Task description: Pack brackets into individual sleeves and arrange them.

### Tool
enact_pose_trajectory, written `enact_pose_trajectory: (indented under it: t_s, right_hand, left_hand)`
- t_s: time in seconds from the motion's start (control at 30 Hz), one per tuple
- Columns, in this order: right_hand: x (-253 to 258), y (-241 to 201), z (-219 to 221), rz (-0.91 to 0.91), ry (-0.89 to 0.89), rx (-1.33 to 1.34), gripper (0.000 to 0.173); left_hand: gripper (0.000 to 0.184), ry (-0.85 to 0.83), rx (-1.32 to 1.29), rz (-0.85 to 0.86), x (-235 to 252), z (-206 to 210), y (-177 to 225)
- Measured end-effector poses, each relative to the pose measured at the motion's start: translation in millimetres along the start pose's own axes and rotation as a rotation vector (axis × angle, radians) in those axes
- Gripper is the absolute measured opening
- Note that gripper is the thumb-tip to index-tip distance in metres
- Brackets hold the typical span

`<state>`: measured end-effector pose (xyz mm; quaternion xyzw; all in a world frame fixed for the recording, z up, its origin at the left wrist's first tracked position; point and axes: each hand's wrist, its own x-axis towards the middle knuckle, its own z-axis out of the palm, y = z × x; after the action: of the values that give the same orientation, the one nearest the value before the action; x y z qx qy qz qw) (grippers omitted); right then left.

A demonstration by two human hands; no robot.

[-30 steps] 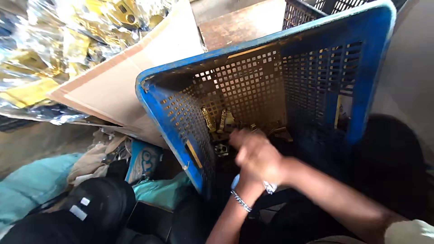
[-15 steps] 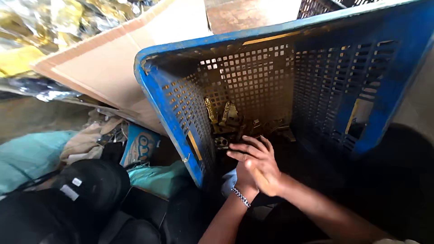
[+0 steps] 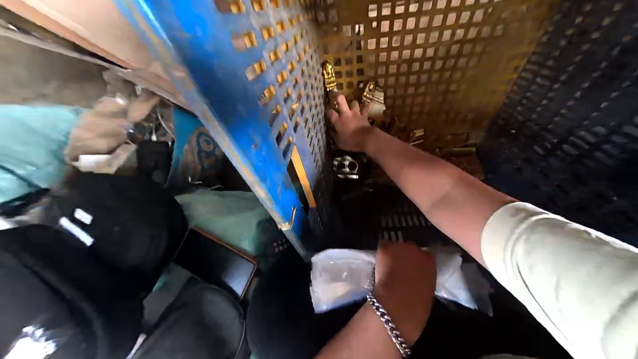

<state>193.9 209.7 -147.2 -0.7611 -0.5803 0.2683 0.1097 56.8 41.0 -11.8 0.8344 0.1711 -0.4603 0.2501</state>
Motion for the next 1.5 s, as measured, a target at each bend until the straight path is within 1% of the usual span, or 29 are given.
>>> enact_pose_trajectory:
  t_s: [0.07, 0.13, 0.17, 0.2, 0.27, 0.3, 0.37, 0.4, 0.47, 0.5, 0.53, 0.57, 0.63, 0.67, 0.7, 0.8, 0.87, 0.93, 1.0, 1.07, 1.1, 1.13, 1.23, 1.27, 1.3, 1.37, 1.4, 1.47, 1.5]
  right_hand:
    - [-7, 24, 28, -0.057, 0.088, -0.039, 0.053]
    - [-28, 49, 37, -0.100, 0.132, -0.040, 0.056]
    - [-44, 56, 34, -0.079, 0.088, -0.028, 0.053]
    - [-62, 60, 29, -0.040, 0.052, -0.024, 0.043]
    - [-95, 54, 9, 0.048, -0.009, -0.021, 0.028]
    - [-104, 46, 1, 0.038, 0.057, -0.041, 0.027]
    - [-100, 26, -3, -0.107, 0.322, -0.090, 0.023]
    - [-87, 11, -9, -0.153, 0.306, -0.104, 0.022]
    - [-50, -22, -24, -0.106, -0.104, -0.146, 0.025]
    - [-29, -31, -21, -0.085, -0.294, -0.213, 0.028]
    - [-11, -29, -4, -0.097, -0.369, -0.279, 0.032]
    - [1, -20, 18, -0.114, -0.375, -0.315, 0.041]
    - [7, -5, 46, -0.096, -0.433, -0.369, 0.068]
    - [2, -5, 51, -0.083, -0.485, -0.421, 0.071]
    - [-7, -6, 53, -0.064, -0.540, -0.450, 0.072]
    - [-39, -6, 52, -0.013, -0.687, -0.467, 0.059]
    - [-64, 12, 45, 0.071, -0.671, -0.347, 0.064]
    - [-90, 31, 26, 0.196, -0.614, -0.184, 0.065]
    - [-114, 46, 8, 0.296, -0.581, -0.147, 0.065]
    - [-131, 58, -6, 0.336, -0.575, -0.148, 0.066]
    - [-138, 64, -12, 0.358, -0.572, -0.128, 0.064]
    - [-146, 69, -18, 0.379, -0.564, -0.111, 0.063]
    - [-178, 85, -31, 0.402, -0.476, 0.004, 0.057]
    - [-193, 87, -35, 0.414, -0.369, 0.112, 0.050]
    - [-209, 90, -34, 0.411, -0.195, 0.250, 0.043]
    - [-238, 85, -28, 0.393, 0.138, 0.606, 0.039]
    - [-252, 73, -29, 0.341, 0.210, 0.796, 0.042]
    - [-271, 44, -30, 0.125, 0.211, 1.025, 0.052]
    - [-273, 33, -29, 0.009, 0.226, 1.057, 0.044]
  left_hand:
    - [0.025, 0.006, 0.026, 0.007, 1, -8, -3]
    - [0.025, -0.021, 0.042, 0.035, 1, -8, -2]
    - [0.023, -0.025, 0.044, 0.054, 1, -3, -1]
    - [0.022, -0.033, 0.043, 0.076, 1, 2, -1]
    - [0.021, -0.084, 0.040, 0.120, 1, 8, -2]
    - [0.021, -0.104, 0.053, 0.141, 2, 9, -3]
    - [0.021, -0.125, 0.064, 0.160, 5, 11, -4]
    - [0.021, -0.137, 0.056, 0.150, 6, 9, -4]
    - [0.020, -0.134, 0.027, 0.121, 6, 3, -6]
    - [0.021, -0.138, 0.004, 0.111, 7, 0, -8]
    - [0.021, -0.135, -0.014, 0.107, 7, -2, -9]
    - [0.021, -0.140, -0.021, 0.103, 8, -4, -10]
    - [0.023, -0.149, -0.021, 0.100, 11, -7, -12]
    - [0.024, -0.163, -0.020, 0.102, 12, -9, -12]
    - [0.025, -0.178, -0.025, 0.105, 12, -10, -12]
    - [0.023, -0.164, -0.021, 0.117, 11, -8, -13]
    - [0.023, -0.157, 0.000, 0.127, 8, -7, -11]
    - [0.024, -0.149, 0.014, 0.143, 5, -8, -10]
    - [0.025, -0.128, 0.012, 0.157, 3, -7, -10]
    - [0.027, -0.124, 0.014, 0.175, 3, -10, -13]
    - [0.030, -0.075, -0.012, 0.193, 1, -12, -17]
    - [0.031, 0.048, -0.062, 0.219, -2, -10, -23]
    - [0.021, 0.747, -0.293, 0.371, 3, 9, -49]
    - [0.020, 0.882, -0.403, 0.406, 5, 7, -55]
    - [0.020, 0.941, -0.521, 0.425, 6, 4, -59]
    - [0.022, 0.946, -0.759, 0.452, 7, -2, -65]
    - [0.021, 0.968, -0.849, 0.450, 9, -2, -64]
    - [0.034, 1.027, -0.918, 0.434, 17, 0, -55]
    - [0.037, 1.072, -0.884, 0.443, 22, 1, -51]
